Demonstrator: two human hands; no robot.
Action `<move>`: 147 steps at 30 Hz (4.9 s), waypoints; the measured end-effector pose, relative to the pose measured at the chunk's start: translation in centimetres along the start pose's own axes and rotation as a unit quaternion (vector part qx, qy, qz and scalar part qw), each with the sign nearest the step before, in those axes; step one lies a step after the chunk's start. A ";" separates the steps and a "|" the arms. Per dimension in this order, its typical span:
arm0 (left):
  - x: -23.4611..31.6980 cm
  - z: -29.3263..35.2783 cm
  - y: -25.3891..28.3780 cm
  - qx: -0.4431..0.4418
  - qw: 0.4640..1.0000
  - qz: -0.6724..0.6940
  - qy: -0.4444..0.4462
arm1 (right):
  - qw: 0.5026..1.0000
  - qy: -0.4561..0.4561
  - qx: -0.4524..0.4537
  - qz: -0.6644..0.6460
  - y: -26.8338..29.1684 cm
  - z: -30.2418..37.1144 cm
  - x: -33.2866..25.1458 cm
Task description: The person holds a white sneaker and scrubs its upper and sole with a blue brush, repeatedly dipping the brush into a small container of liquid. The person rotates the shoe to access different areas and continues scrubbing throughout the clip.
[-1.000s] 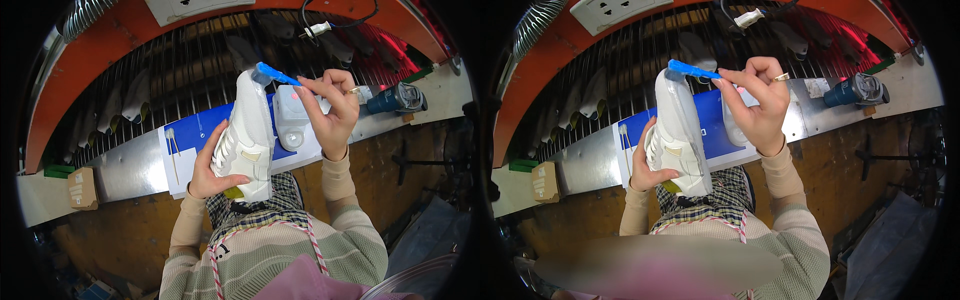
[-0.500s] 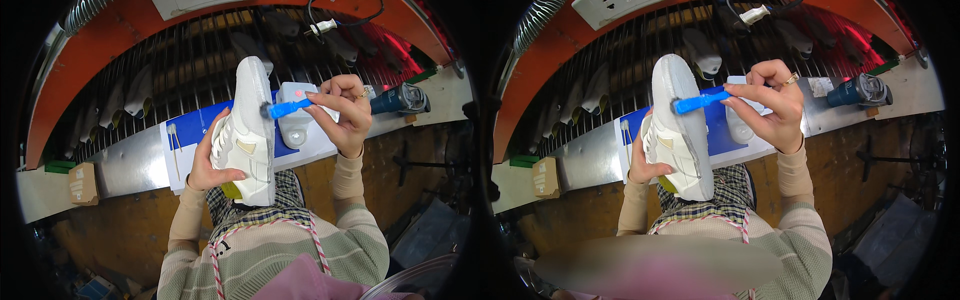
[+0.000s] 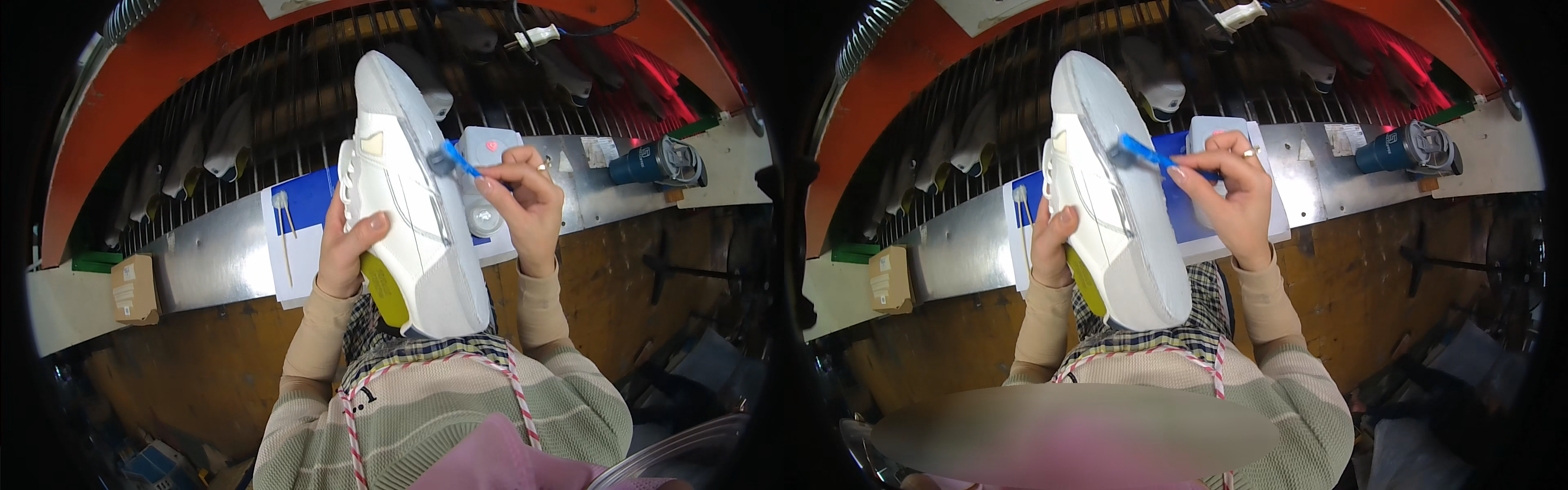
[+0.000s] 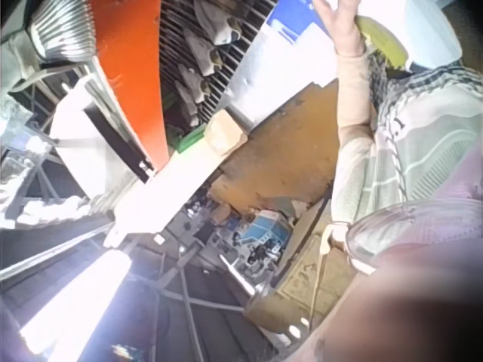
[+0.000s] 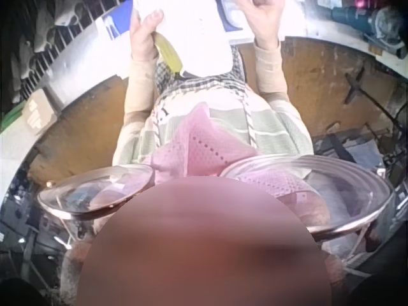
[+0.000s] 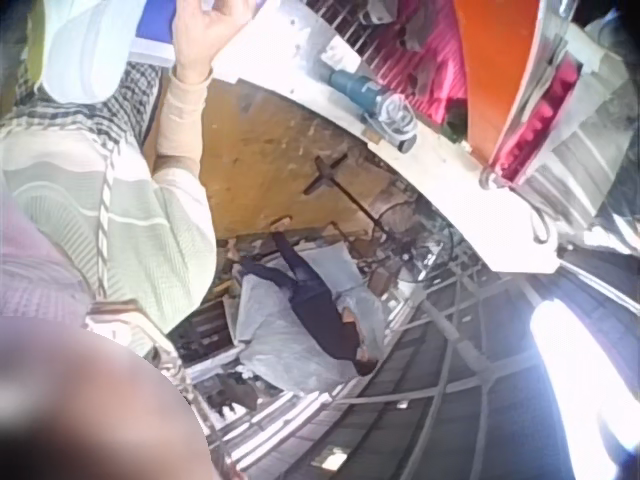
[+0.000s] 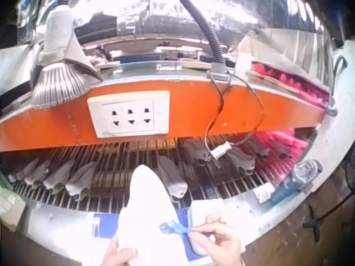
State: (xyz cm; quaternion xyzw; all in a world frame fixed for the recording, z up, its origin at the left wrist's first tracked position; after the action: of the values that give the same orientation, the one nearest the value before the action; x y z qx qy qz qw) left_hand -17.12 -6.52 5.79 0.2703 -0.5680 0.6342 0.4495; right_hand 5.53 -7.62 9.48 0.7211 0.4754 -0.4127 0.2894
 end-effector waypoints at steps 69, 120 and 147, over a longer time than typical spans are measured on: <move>-0.1 1.4 0.6 -0.026 0.999 -0.005 -0.024 | 0.995 -0.033 -0.081 -0.042 -1.4 -0.9 -1.9; 3.1 1.3 2.9 0.014 0.998 0.011 -0.053 | 0.976 0.111 -0.164 0.093 0.3 0.4 -5.0; 2.6 -0.9 5.9 0.023 0.998 0.052 -0.033 | 0.971 -0.201 -0.124 -0.026 1.8 5.0 -1.5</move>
State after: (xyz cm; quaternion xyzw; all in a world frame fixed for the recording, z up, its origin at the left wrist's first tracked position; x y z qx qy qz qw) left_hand -23.32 -4.73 5.00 0.2718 -0.5811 0.6604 0.3903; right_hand 5.31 -13.04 8.33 0.5690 0.4733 -0.4950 0.4552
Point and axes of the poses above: each hand's wrist, its own z-axis away from the middle knuckle, its own y-axis out of the back of the hand, x = y × z, the point moved 4 cm from there along -z, towards the middle knuckle, and after that the axes turned 9 degrees about x, right-handed, at the moved point
